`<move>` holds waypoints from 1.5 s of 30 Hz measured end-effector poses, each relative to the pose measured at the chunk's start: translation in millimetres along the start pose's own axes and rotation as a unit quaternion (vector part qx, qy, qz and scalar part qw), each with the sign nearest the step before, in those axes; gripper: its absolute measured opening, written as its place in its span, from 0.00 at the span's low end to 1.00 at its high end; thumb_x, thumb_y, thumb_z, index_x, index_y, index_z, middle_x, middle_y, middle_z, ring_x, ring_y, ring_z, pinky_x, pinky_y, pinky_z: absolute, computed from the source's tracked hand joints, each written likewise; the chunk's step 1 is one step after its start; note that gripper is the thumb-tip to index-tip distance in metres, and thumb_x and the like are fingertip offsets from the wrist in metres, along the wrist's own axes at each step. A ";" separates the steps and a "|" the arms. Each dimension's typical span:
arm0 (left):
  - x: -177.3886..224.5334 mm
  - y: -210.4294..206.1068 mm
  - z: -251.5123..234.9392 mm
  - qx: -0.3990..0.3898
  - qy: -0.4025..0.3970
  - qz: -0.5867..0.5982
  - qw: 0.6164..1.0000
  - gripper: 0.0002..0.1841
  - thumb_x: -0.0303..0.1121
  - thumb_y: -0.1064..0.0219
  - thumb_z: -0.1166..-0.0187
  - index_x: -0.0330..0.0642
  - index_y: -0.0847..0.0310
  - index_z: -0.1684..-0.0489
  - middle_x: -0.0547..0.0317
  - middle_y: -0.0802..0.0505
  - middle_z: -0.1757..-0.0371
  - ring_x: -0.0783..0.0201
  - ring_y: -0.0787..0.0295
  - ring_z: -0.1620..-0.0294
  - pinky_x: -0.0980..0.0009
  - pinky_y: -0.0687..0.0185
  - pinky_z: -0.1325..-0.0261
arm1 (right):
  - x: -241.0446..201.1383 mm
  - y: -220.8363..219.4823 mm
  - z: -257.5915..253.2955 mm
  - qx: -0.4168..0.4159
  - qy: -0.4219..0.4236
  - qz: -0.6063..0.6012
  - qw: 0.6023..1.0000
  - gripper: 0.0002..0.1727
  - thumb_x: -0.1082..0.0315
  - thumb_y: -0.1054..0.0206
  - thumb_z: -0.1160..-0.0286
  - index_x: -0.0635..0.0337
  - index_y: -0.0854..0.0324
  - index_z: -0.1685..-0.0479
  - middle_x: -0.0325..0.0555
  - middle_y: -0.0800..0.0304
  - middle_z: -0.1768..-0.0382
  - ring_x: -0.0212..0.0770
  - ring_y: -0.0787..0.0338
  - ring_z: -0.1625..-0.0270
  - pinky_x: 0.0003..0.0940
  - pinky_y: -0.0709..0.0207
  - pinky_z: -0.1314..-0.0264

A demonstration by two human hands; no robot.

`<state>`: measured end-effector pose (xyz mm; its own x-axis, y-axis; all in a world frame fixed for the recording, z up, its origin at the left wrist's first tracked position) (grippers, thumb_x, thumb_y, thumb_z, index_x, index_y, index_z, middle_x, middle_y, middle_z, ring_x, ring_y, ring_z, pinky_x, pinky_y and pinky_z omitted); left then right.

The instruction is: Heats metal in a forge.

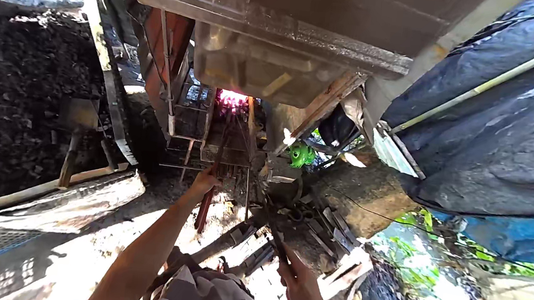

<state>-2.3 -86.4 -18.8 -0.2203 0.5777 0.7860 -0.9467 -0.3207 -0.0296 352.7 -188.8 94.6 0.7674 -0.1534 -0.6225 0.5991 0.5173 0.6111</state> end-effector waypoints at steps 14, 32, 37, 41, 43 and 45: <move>38.0 46.9 27.6 0.033 0.014 -0.099 0.994 0.26 0.27 0.27 0.27 0.44 0.26 0.29 0.51 0.13 0.56 0.61 0.16 0.70 0.66 0.17 0.70 | 33.1 0.6 -58.1 -0.092 0.005 -0.278 0.956 0.29 0.65 0.41 0.14 0.52 0.33 0.13 0.43 0.24 0.83 0.36 0.30 0.91 0.32 0.32 0.91; 49.1 33.0 -25.4 0.052 0.028 -0.070 0.996 0.28 0.23 0.32 0.27 0.45 0.31 0.24 0.49 0.13 0.62 0.57 0.13 0.73 0.60 0.13 0.69 | 67.4 7.9 -65.4 -0.113 0.012 -0.339 0.934 0.29 0.68 0.42 0.16 0.55 0.33 0.14 0.43 0.23 0.82 0.34 0.29 0.89 0.30 0.31 0.90; 20.2 -6.5 -21.0 0.038 0.011 0.024 0.999 0.30 0.20 0.32 0.29 0.41 0.33 0.24 0.45 0.11 0.63 0.55 0.12 0.75 0.60 0.12 0.75 | 28.8 17.8 -18.1 -0.051 0.024 -0.164 0.985 0.31 0.66 0.44 0.13 0.60 0.38 0.10 0.47 0.17 0.76 0.41 0.21 0.84 0.40 0.22 0.82; 14.6 -29.9 -26.7 0.019 0.009 0.086 0.996 0.26 0.21 0.31 0.27 0.37 0.31 0.28 0.43 0.10 0.62 0.53 0.09 0.72 0.59 0.10 0.71 | 12.3 6.7 -12.9 -0.047 -0.016 -0.338 0.940 0.28 0.67 0.45 0.12 0.58 0.37 0.13 0.45 0.19 0.77 0.36 0.25 0.87 0.34 0.26 0.88; 21.8 -32.7 -34.0 0.014 0.014 0.086 0.996 0.27 0.21 0.32 0.27 0.38 0.31 0.26 0.43 0.09 0.62 0.52 0.08 0.71 0.58 0.09 0.69 | -4.5 -2.8 -26.6 -0.049 -0.039 -0.410 0.910 0.25 0.66 0.46 0.11 0.56 0.34 0.16 0.44 0.21 0.78 0.33 0.28 0.89 0.30 0.29 0.90; 28.5 -32.3 -38.9 0.008 0.015 0.080 0.997 0.28 0.21 0.32 0.27 0.39 0.31 0.25 0.43 0.09 0.60 0.52 0.07 0.69 0.58 0.08 0.69 | -23.5 -14.1 -51.2 -0.056 -0.046 -0.457 0.886 0.24 0.64 0.46 0.10 0.56 0.33 0.18 0.44 0.23 0.79 0.33 0.30 0.91 0.30 0.30 0.92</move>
<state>12.8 -30.4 -19.5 -0.3743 0.5402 0.7537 -0.8953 -0.4222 -0.1421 314.5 -149.3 75.5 -0.0094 -0.6170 -0.7869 0.9577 0.2208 -0.1846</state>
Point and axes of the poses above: each hand's wrist, its own z-axis away from the middle knuckle, its own y-axis out of the back of the hand, x = y × z, the point moved 1 cm from there along -z, towards the middle knuckle
